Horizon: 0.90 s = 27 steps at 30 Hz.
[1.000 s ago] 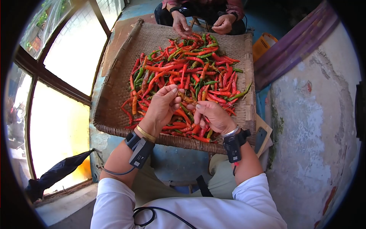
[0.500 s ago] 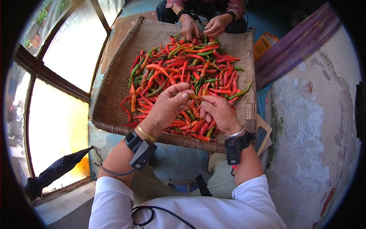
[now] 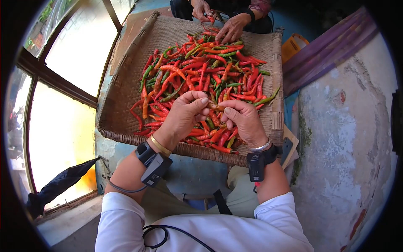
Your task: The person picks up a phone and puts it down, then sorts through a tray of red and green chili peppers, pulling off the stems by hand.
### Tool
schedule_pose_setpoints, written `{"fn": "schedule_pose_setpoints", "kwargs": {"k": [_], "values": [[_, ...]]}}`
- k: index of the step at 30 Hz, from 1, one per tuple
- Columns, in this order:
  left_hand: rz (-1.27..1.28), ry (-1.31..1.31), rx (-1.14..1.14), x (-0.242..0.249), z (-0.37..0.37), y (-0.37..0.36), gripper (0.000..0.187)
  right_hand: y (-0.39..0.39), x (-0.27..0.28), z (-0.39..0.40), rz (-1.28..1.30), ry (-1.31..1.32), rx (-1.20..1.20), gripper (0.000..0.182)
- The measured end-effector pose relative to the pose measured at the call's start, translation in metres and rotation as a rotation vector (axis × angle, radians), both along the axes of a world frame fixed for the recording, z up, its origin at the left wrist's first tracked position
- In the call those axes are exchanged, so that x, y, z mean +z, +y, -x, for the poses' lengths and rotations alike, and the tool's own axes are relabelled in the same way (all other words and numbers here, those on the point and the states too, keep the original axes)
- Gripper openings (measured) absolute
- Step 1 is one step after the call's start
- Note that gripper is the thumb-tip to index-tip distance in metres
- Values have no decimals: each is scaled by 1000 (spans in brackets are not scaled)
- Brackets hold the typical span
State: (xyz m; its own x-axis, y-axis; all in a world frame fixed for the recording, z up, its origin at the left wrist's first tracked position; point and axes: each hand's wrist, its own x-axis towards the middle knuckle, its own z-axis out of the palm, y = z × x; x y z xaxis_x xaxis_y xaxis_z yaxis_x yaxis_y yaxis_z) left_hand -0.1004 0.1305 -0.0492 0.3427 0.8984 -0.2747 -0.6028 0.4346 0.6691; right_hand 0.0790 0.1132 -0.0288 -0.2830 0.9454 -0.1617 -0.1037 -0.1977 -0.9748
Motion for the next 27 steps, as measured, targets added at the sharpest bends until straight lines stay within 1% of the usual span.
{"fn": "schedule_pose_setpoints", "kwargs": {"k": [6,12,14,18,20,24,26,27], "values": [[5,-3,17,0,0,-1,3,0,0,0,46,12,5,18],[-5,3,41,7,-3,-3,12,1,0,0,47,35,13,21],[-19,12,27,9,-4,-4,16,2,0,-2,79,79,20,23],[-39,49,22,2,-1,-3,18,2,-1,-4,98,91,46,27],[-67,170,34,3,0,-3,14,2,-2,-4,120,117,19,24],[-81,246,25,5,1,-1,12,7,-5,-7,127,143,-43,20],[-16,316,48,7,2,0,12,9,-6,-9,112,155,-166,16],[-16,318,48,7,4,3,12,10,-7,-11,112,156,-166,16]]}}
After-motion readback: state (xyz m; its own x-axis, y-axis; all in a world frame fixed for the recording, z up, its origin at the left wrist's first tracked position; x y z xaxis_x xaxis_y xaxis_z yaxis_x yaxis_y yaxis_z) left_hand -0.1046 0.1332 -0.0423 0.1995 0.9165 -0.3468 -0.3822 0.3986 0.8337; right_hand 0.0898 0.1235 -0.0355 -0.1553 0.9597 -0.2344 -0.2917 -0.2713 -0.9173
